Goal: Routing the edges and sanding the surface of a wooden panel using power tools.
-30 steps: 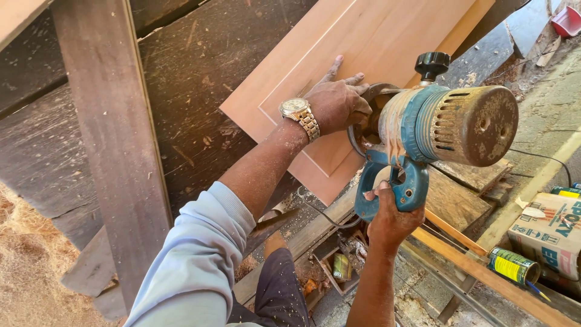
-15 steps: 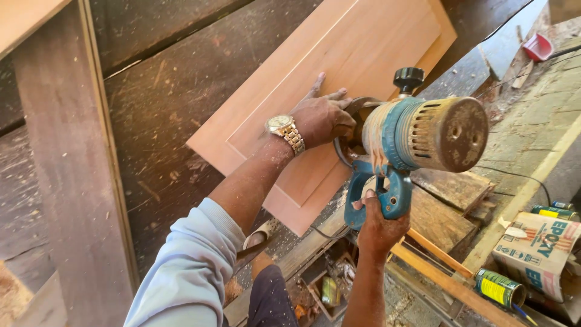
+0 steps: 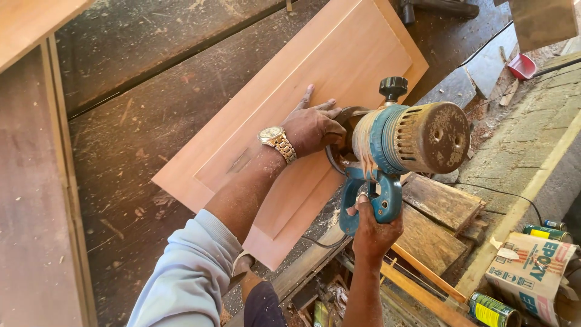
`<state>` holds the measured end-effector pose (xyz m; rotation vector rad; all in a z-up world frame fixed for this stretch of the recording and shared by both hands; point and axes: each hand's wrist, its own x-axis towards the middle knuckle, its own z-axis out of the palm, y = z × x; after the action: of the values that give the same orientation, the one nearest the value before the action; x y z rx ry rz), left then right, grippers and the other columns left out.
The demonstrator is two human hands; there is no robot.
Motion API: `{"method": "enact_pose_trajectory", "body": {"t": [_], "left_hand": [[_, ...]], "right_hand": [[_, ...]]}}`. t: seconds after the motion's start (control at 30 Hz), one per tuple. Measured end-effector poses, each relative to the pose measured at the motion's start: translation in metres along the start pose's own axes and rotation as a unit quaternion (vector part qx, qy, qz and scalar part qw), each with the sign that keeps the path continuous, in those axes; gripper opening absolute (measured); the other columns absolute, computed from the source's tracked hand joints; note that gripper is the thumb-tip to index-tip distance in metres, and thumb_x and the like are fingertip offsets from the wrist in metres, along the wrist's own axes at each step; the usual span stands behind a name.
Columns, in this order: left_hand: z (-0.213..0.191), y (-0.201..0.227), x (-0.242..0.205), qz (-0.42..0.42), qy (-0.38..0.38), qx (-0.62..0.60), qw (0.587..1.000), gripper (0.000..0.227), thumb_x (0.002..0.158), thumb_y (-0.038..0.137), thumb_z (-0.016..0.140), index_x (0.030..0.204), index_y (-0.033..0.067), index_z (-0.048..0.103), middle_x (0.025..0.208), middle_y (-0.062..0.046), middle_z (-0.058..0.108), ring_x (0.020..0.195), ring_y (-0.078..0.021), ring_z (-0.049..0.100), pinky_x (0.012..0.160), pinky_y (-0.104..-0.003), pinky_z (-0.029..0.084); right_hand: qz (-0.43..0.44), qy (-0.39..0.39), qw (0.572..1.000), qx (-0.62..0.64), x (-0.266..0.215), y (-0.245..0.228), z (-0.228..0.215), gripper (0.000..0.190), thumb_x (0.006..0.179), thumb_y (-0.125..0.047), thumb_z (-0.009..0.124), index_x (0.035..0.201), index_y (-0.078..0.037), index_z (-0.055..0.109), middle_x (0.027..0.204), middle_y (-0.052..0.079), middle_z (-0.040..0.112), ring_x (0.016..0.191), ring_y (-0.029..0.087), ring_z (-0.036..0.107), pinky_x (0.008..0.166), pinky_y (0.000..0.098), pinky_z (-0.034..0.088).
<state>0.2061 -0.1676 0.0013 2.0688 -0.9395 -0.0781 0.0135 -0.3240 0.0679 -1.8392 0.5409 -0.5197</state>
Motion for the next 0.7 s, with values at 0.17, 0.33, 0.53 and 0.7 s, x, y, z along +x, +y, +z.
{"method": "enact_pose_trajectory", "body": {"t": [0.17,0.33,0.53,0.7], "left_hand": [[-0.002,0.0,0.021,-0.009,0.004,0.004,1.0,0.017,0.087,0.028,0.071,0.103,0.0289,0.078,0.136,0.004,0.063,0.142,-0.0316,0.045,0.116,-0.078,0.001],[0.003,-0.003,0.044,-0.009,0.015,0.009,1.0,0.012,0.088,0.028,0.071,0.097,0.0296,0.078,0.133,0.004,0.064,0.141,-0.0317,0.047,0.116,-0.079,0.001],[0.009,-0.009,0.072,-0.031,0.013,0.01,0.999,0.012,0.09,0.032,0.071,0.098,0.0284,0.078,0.134,0.003,0.063,0.141,-0.0305,0.048,0.117,-0.078,0.002],[0.019,-0.015,0.093,-0.029,0.024,0.033,0.999,0.018,0.088,0.031,0.071,0.104,0.0308,0.078,0.136,0.004,0.063,0.142,-0.0307,0.046,0.116,-0.078,0.0]], "right_hand": [[0.001,-0.014,0.999,-0.032,0.027,0.008,-0.006,0.036,0.09,0.001,0.071,0.126,0.002,0.062,0.088,0.015,0.073,0.065,0.017,0.07,0.057,0.0324,0.058],[-0.014,-0.027,1.0,-0.006,0.056,0.004,-0.005,0.038,0.089,0.002,0.07,0.126,0.001,0.061,0.094,0.014,0.072,0.063,0.017,0.069,0.055,0.0327,0.058],[-0.028,-0.043,0.999,-0.003,0.091,0.016,-0.013,0.037,0.09,0.002,0.071,0.125,0.001,0.062,0.098,0.013,0.073,0.065,0.017,0.069,0.057,0.033,0.059],[-0.045,-0.062,0.997,-0.015,0.116,0.025,-0.019,0.04,0.092,0.001,0.07,0.13,-0.001,0.06,0.098,0.014,0.073,0.067,0.018,0.07,0.057,0.0338,0.061]]}}
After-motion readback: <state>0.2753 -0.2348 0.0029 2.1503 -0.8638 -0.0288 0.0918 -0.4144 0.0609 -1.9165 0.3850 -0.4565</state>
